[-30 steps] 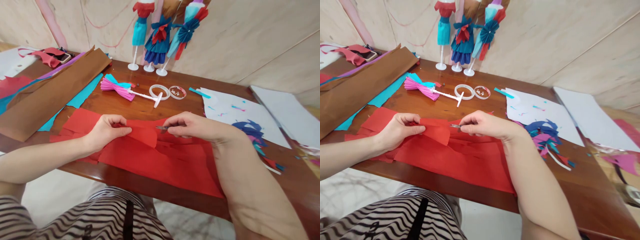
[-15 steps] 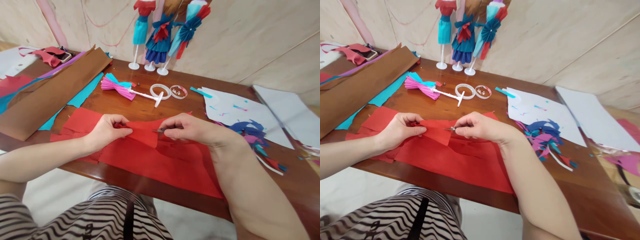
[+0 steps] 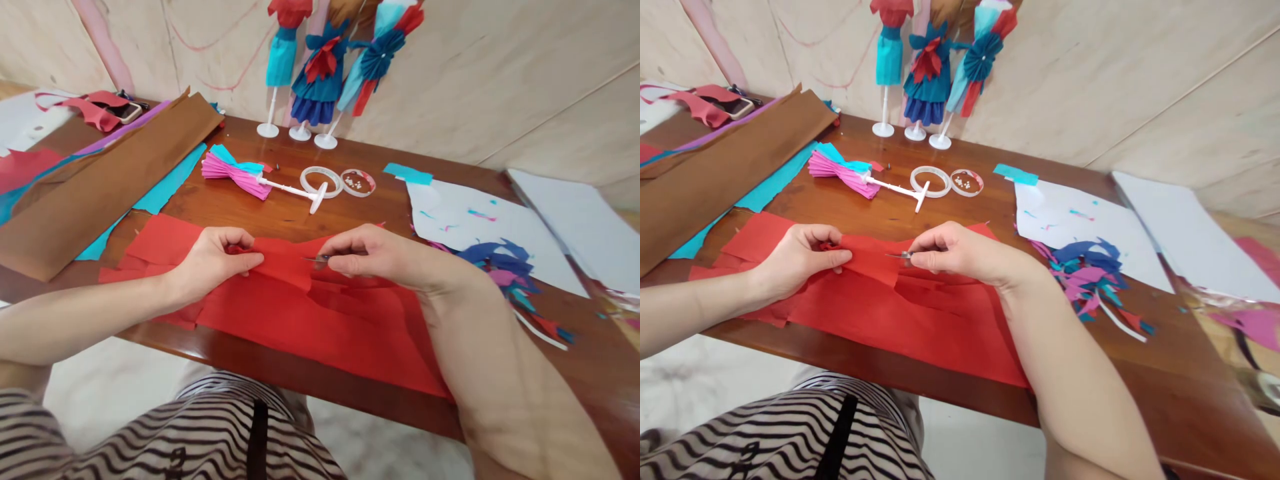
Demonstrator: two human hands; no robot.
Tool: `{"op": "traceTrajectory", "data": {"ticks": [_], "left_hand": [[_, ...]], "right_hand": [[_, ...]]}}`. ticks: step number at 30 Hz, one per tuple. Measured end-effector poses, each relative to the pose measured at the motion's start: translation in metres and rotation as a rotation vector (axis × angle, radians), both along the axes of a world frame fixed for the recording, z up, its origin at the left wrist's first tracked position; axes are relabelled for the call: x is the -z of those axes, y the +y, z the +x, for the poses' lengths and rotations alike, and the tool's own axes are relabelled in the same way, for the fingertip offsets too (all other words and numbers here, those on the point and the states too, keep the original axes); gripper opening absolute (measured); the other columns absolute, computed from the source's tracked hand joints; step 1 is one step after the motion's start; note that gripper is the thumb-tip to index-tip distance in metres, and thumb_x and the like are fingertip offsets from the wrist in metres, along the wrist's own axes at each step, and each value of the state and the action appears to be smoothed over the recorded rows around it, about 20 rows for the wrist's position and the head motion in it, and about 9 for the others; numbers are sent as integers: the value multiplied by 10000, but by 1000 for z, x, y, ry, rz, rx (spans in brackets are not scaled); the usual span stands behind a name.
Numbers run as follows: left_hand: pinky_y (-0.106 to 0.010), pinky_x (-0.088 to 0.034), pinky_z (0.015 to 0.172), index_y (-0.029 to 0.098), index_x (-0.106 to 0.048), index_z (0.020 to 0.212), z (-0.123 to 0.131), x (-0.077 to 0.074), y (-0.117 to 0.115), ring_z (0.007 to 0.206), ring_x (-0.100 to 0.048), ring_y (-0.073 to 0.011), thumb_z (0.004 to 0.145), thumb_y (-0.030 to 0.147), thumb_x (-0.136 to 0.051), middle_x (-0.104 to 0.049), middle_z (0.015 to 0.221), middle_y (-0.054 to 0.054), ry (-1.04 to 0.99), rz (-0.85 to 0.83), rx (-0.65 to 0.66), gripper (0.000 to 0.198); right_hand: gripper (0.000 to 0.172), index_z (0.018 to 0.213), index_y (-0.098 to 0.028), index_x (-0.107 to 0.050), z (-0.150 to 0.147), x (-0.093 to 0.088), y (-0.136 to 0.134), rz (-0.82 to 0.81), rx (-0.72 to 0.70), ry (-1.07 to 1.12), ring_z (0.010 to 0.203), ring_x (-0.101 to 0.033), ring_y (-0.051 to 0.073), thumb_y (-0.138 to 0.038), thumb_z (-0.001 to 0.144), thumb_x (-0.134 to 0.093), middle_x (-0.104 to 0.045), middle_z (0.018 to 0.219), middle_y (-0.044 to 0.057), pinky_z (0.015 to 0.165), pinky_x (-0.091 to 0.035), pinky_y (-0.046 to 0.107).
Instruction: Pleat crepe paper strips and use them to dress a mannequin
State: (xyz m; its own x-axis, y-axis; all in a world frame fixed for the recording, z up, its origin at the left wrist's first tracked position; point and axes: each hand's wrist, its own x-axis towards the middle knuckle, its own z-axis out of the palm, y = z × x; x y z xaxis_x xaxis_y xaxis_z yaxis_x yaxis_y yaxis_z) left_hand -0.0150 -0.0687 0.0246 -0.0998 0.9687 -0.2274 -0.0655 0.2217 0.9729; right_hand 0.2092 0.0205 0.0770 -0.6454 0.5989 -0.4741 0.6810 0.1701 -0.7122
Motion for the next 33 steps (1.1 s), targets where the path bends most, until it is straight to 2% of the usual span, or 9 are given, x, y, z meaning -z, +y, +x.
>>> {"op": "traceTrajectory", "data": {"ticks": [6, 12, 22, 30, 33], "left_hand": [[-205, -442, 499, 158, -609, 587, -1, 2, -1, 469, -558, -88, 481, 309, -817, -564, 506, 55, -14, 11, -6, 277], [-204, -443, 496, 158, -598, 577, 1, 1, -1, 463, -548, -82, 477, 307, -811, -552, 497, 60, -22, 11, -8, 278], [-213, -453, 504, 163, -608, 569, 1, 1, -1, 475, -558, -89, 473, 322, -819, -569, 510, 53, -6, 8, -2, 281], [-212, -474, 523, 154, -702, 610, 2, -3, -2, 494, -563, -89, 522, 276, -775, -642, 555, 20, -5, 15, 33, 166], [-201, -460, 510, 155, -692, 602, 1, -1, -2, 482, -556, -83, 521, 277, -780, -627, 533, 28, -20, 12, 31, 171]], "right_hand": [[410, 881, -184, -751, 1, 2, 1, 29, 9, -15, 651, -513, 138, -525, 686, -631, -651, 737, 22, 595, -387, 280], [391, 875, -187, -759, 2, 3, 0, 23, 26, 1, 670, -537, 147, -513, 688, -649, -661, 731, 26, 609, -414, 285], [344, 792, -177, -735, 1, 5, 1, -35, 69, 47, 583, -444, 117, -475, 633, -669, -583, 623, 2, 562, -359, 285], [316, 733, -189, -723, 0, 4, -1, -52, 123, 49, 544, -375, 94, -474, 601, -684, -488, 555, -32, 515, -294, 275], [300, 737, -190, -723, -1, 2, -1, -71, 113, 56, 536, -387, 93, -460, 612, -682, -502, 552, -34, 519, -317, 274]]}}
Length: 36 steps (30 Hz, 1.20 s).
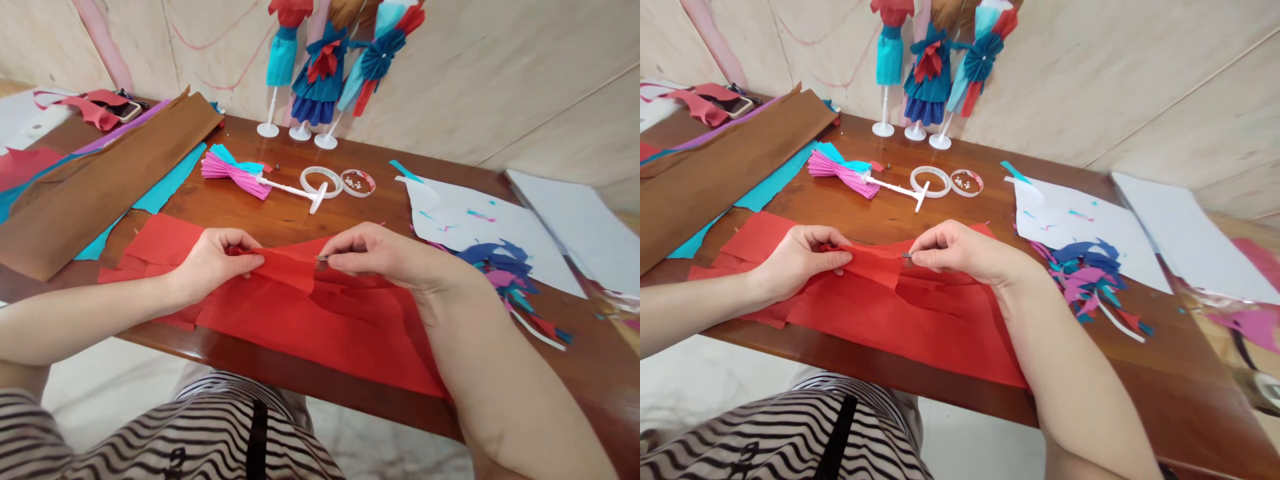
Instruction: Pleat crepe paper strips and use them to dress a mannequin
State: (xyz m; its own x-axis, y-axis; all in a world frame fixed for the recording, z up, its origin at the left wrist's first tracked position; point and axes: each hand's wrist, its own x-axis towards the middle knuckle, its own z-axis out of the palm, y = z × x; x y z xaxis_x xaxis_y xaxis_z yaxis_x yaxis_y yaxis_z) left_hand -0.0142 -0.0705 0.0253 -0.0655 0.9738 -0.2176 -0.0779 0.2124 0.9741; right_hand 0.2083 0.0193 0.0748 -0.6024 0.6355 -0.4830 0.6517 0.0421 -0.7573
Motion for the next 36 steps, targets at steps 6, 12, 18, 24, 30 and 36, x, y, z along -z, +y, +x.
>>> {"op": "traceTrajectory", "data": {"ticks": [6, 12, 18, 24, 30, 36], "left_hand": [[-186, -423, 479, 153, -650, 574, -2, 3, 0, 475, -536, -78, 521, 318, -821, -598, 504, 30, -18, -21, 28, 243], [-181, -405, 457, 151, -670, 590, -1, 4, 2, 438, -506, -62, 538, 318, -802, -592, 505, 37, -34, 2, 23, 219], [-176, -355, 420, 149, -674, 614, -2, 6, 2, 413, -460, -52, 553, 320, -796, -593, 504, 34, -11, 18, 54, 219], [-162, -292, 396, 143, -650, 589, -2, 8, 2, 402, -391, -34, 557, 332, -799, -538, 468, 47, -15, 20, 59, 242], [-155, -295, 391, 139, -645, 568, -2, 7, 1, 392, -399, -28, 553, 319, -787, -533, 463, 49, -24, 6, 44, 230], [-153, -332, 394, 141, -655, 577, -1, 7, 0, 407, -409, -28, 544, 307, -796, -561, 494, 44, -50, 21, 29, 220]], "right_hand": [[306, 767, -183, -722, -3, -3, -1, -25, -37, 9, 659, -507, 130, -451, 622, -690, -642, 719, 15, 603, -390, 286], [335, 709, -168, -665, -3, 5, -2, -64, 6, 50, 498, -296, 70, -497, 662, -703, -417, 517, -55, 480, -212, 266], [429, 575, -189, -518, 1, 11, 0, -106, 3, 172, 464, -236, 59, -552, 731, -685, -395, 498, -53, 438, -133, 269], [378, 637, -180, -581, 2, 14, 1, -92, -1, 208, 466, -236, 62, -526, 746, -690, -385, 493, -64, 445, -135, 275], [326, 771, -180, -709, 4, 1, -1, -42, -46, 125, 500, -295, 84, -499, 707, -688, -385, 507, -58, 486, -212, 282], [343, 737, -180, -707, 0, -8, -2, 111, -155, -55, 657, -500, 152, -503, 702, -598, -626, 701, 33, 606, -373, 312]]}}
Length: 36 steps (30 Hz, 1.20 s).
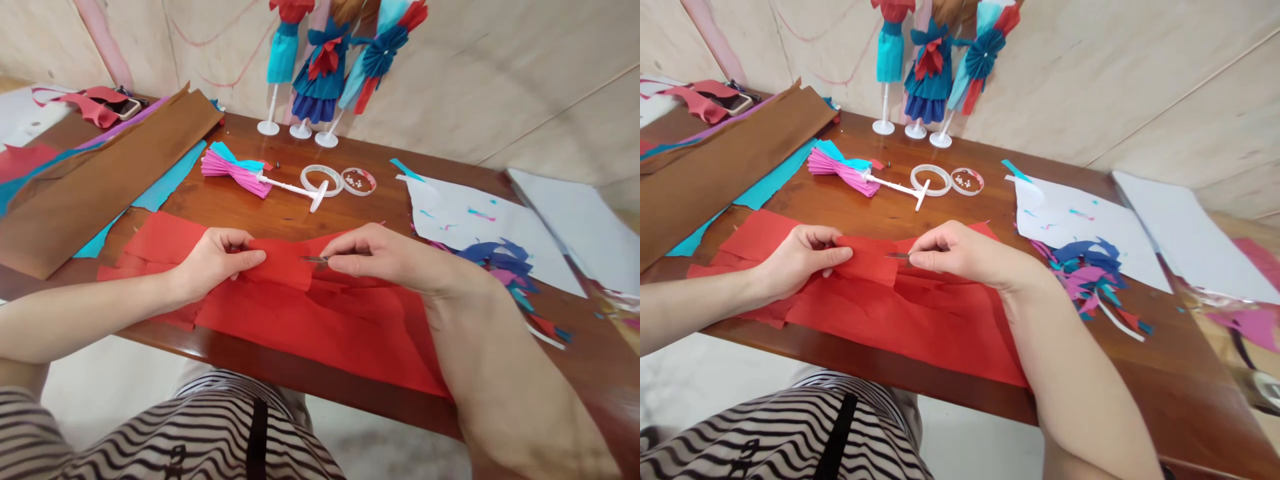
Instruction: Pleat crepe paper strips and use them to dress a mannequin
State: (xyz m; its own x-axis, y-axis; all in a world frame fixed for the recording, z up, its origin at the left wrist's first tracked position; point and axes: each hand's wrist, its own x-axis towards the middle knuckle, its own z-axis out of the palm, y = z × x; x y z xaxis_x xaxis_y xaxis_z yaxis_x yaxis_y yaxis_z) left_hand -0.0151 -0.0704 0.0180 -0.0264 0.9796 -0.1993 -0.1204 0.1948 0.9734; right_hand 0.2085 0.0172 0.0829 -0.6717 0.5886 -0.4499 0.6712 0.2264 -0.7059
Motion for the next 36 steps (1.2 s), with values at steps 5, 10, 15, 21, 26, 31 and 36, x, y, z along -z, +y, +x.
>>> {"op": "traceTrajectory", "data": {"ticks": [5, 10, 15, 21, 26, 31, 36], "left_hand": [[-159, -343, 405, 142, -674, 589, -1, 2, 0, 423, -420, -35, 568, 308, -794, -568, 503, 37, 34, 34, 27, 206], [-167, -331, 407, 142, -670, 583, -2, 2, 0, 427, -409, -39, 575, 330, -811, -547, 497, 37, 54, 51, 39, 235], [-174, -325, 408, 145, -657, 565, -1, 1, 0, 429, -400, -41, 565, 356, -817, -531, 493, 38, 68, 42, 44, 264], [-180, -330, 415, 154, -665, 578, -1, -1, 0, 436, -402, -46, 579, 367, -799, -535, 501, 39, 92, 44, 48, 252], [-190, -346, 435, 153, -652, 574, -1, -1, -1, 466, -413, -56, 594, 383, -795, -538, 521, 35, 128, 95, 53, 271], [-191, -350, 450, 154, -653, 578, -2, 1, -1, 503, -429, -65, 619, 371, -789, -544, 557, 24, 141, 114, 68, 259], [-192, -336, 450, 152, -641, 570, -2, 1, -1, 511, -402, -65, 634, 352, -769, -505, 549, 26, 162, 130, 76, 245]], "right_hand": [[351, 774, -195, -737, -2, 1, -1, 77, 3, -68, 663, -528, 159, -496, 708, -568, -666, 737, 27, 602, -399, 305], [344, 780, -200, -744, -2, 2, 0, 99, 7, -70, 665, -536, 158, -491, 710, -574, -676, 741, 22, 601, -411, 299], [356, 773, -194, -737, -4, 6, 0, 111, 6, -54, 620, -490, 141, -495, 695, -562, -647, 700, 19, 567, -380, 290], [362, 744, -195, -723, -5, 6, -1, 94, -8, -50, 597, -464, 128, -514, 685, -563, -626, 674, 9, 557, -360, 282], [375, 727, -186, -721, -5, 4, -2, 67, -20, -46, 600, -470, 126, -524, 678, -568, -618, 668, 11, 557, -361, 278], [378, 741, -181, -732, -6, 2, -2, 66, -18, -52, 596, -466, 130, -520, 689, -572, -629, 673, 21, 550, -360, 284], [382, 745, -174, -732, -5, 1, -2, 48, -38, -50, 631, -496, 146, -519, 709, -572, -648, 704, 35, 577, -383, 294]]}}
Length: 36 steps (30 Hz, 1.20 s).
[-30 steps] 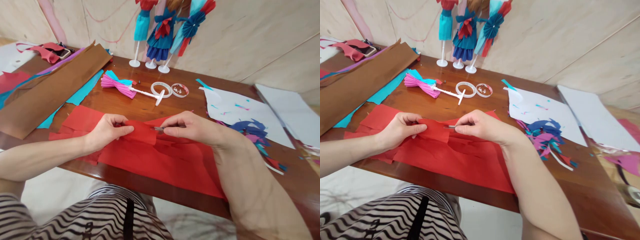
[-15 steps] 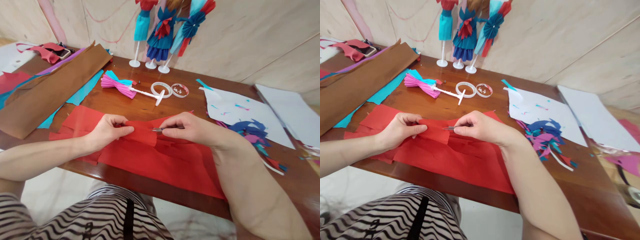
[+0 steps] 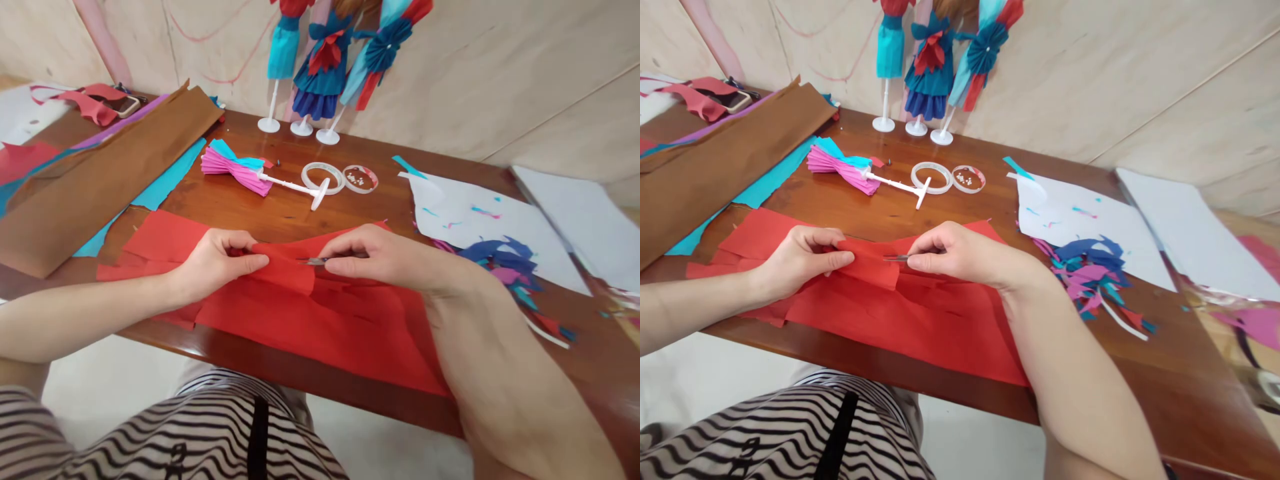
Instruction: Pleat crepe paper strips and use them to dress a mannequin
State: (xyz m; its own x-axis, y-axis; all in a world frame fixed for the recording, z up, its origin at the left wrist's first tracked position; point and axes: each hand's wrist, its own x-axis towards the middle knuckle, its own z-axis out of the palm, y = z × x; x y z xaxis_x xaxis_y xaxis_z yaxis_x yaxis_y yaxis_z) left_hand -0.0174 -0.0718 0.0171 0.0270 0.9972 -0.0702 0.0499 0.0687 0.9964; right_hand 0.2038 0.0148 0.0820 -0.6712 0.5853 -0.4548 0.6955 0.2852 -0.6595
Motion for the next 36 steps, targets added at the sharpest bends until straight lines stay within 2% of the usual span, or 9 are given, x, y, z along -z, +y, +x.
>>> {"op": "traceTrajectory", "data": {"ticks": [11, 17, 24, 30, 36], "left_hand": [[-225, -355, 523, 163, -609, 531, 1, -5, 0, 558, -434, -89, 647, 281, -721, -501, 564, 25, 49, 92, 32, 200], [-241, -377, 553, 163, -642, 568, 0, -5, 0, 590, -471, -109, 657, 309, -734, -543, 600, 7, 65, 82, 49, 195], [-229, -346, 517, 167, -600, 538, 0, -3, 0, 558, -424, -93, 654, 322, -728, -491, 553, 27, 87, 101, 13, 232], [-229, -353, 521, 167, -624, 559, 0, -4, -2, 563, -441, -96, 669, 291, -708, -522, 572, 20, 85, 120, 19, 186], [-238, -403, 564, 177, -688, 593, 0, -6, -3, 597, -502, -110, 666, 295, -723, -583, 616, 8, 86, 121, 24, 143]], "right_hand": [[338, 733, -191, -722, 3, 3, 3, -36, -27, -12, 658, -534, 150, -504, 724, -594, -661, 717, 25, 605, -405, 289], [358, 785, -189, -746, 1, 2, 0, 29, -32, 1, 654, -533, 153, -500, 714, -584, -667, 713, 23, 605, -411, 291], [311, 777, -200, -747, 2, -2, -3, 64, -31, 4, 687, -571, 168, -461, 746, -580, -706, 751, 30, 625, -430, 294], [316, 679, -205, -701, 2, -2, -1, 77, -11, -26, 608, -497, 140, -493, 726, -579, -634, 655, 9, 560, -386, 281], [345, 697, -203, -699, 1, 1, 0, 60, -27, -24, 619, -491, 143, -519, 734, -566, -631, 677, 19, 564, -384, 283]]}}
